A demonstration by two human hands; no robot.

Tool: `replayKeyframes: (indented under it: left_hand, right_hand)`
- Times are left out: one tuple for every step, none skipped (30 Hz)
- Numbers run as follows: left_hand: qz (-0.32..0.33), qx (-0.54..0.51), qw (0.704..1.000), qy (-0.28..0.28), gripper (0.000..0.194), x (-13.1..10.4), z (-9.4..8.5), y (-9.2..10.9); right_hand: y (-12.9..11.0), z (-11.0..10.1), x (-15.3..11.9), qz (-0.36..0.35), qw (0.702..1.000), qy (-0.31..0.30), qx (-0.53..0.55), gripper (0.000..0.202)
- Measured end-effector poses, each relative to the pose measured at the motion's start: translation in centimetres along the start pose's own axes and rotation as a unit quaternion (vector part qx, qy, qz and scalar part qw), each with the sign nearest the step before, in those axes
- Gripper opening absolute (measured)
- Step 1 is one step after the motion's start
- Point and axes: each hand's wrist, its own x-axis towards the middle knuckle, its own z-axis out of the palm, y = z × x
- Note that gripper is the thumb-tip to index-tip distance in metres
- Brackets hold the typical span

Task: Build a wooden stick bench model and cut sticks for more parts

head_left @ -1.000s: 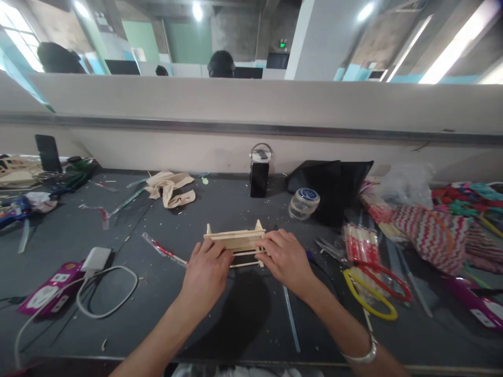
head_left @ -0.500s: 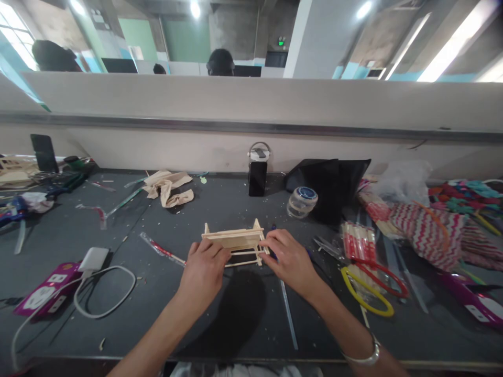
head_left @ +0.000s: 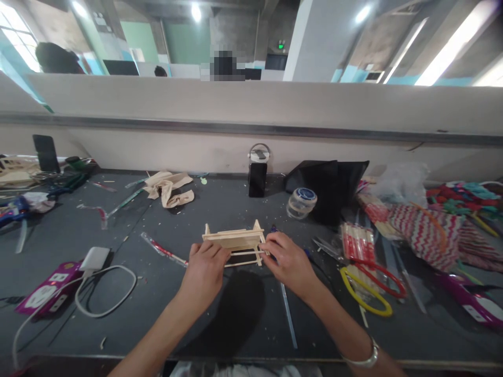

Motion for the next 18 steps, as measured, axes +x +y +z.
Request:
replayKeyframes:
  left_hand:
    - [-0.002,-0.002,1.0,0.001,0.024,-0.02,0.04,-0.02]
    - [-0.004,-0.005,1.0,0.001,0.024,-0.03,0.08,-0.03]
    - [-0.005,-0.007,1.0,0.001,0.024,-0.03,0.1,-0.02]
    - [-0.007,-0.009,1.0,0.0,0.023,-0.03,0.12,0.0]
    - [-0.009,-0.01,1.0,0.0,0.023,-0.03,0.13,0.02]
    - [-0.011,-0.011,1.0,-0.001,0.022,-0.03,0.14,0.05]
    - [-0.012,-0.011,1.0,-0.001,0.022,-0.02,0.16,0.08]
    - [-0.014,-0.01,1.0,0.002,0.021,-0.01,0.19,0.1]
    - [-0.015,-0.009,1.0,0.004,0.021,0.01,0.22,0.11]
    - [-0.015,-0.008,1.0,0.006,0.021,0.03,0.26,0.12]
    - [-0.015,-0.007,1.0,0.008,0.021,0.05,0.29,0.12]
    - [-0.014,-0.007,1.0,0.01,0.021,0.07,0.31,0.12]
    - [-0.014,-0.007,1.0,0.011,0.021,0.09,0.33,0.12]
    - [-0.013,-0.006,1.0,0.012,0.021,0.09,0.33,0.12]
    - [-0.013,-0.006,1.0,0.013,0.021,0.08,0.31,0.12]
    - [-0.012,-0.007,1.0,0.015,0.021,0.07,0.29,0.13]
    - [-0.012,-0.008,1.0,0.016,0.021,0.05,0.26,0.15]
    - [-0.012,-0.01,1.0,0.018,0.021,0.03,0.23,0.18]
  right_hand:
    - [-0.01,0.11,-0.02,-0.002,1.0,0.003,-0.002,0.012]
    - [-0.03,0.2,-0.04,-0.003,1.0,0.006,-0.005,0.013]
    - [-0.04,0.29,-0.07,-0.004,1.0,0.008,-0.009,0.013]
    - [-0.06,0.36,-0.1,-0.006,1.0,0.011,-0.012,0.014]
    - [-0.08,0.42,-0.14,-0.008,1.0,0.015,-0.016,0.014]
    - [-0.1,0.48,-0.18,-0.009,1.0,0.02,-0.02,0.015]
    - [-0.13,0.53,-0.24,-0.01,0.999,0.024,-0.023,0.015]
    - [-0.16,0.59,-0.29,-0.011,0.999,0.028,-0.026,0.016]
    - [-0.18,0.66,-0.35,-0.011,0.999,0.03,-0.029,0.016]
    - [-0.21,0.74,-0.41,-0.01,0.999,0.031,-0.031,0.016]
    - [-0.23,0.81,-0.47,-0.01,0.999,0.031,-0.033,0.016]
    - [-0.25,0.89,-0.51,-0.01,0.999,0.032,-0.033,0.016]
    - [-0.27,0.96,-0.54,-0.011,0.999,0.033,-0.034,0.016]
    - [-0.3,1.02,-0.56,-0.013,0.999,0.035,-0.033,0.017]
    - [-0.32,1.05,-0.57,-0.014,0.999,0.036,-0.031,0.017]
    - [-0.36,1.08,-0.57,-0.015,0.999,0.038,-0.029,0.017]
    - [-0.39,1.09,-0.58,-0.013,0.999,0.039,-0.027,0.017]
    - [-0.42,1.1,-0.59,-0.01,0.999,0.039,-0.025,0.017]
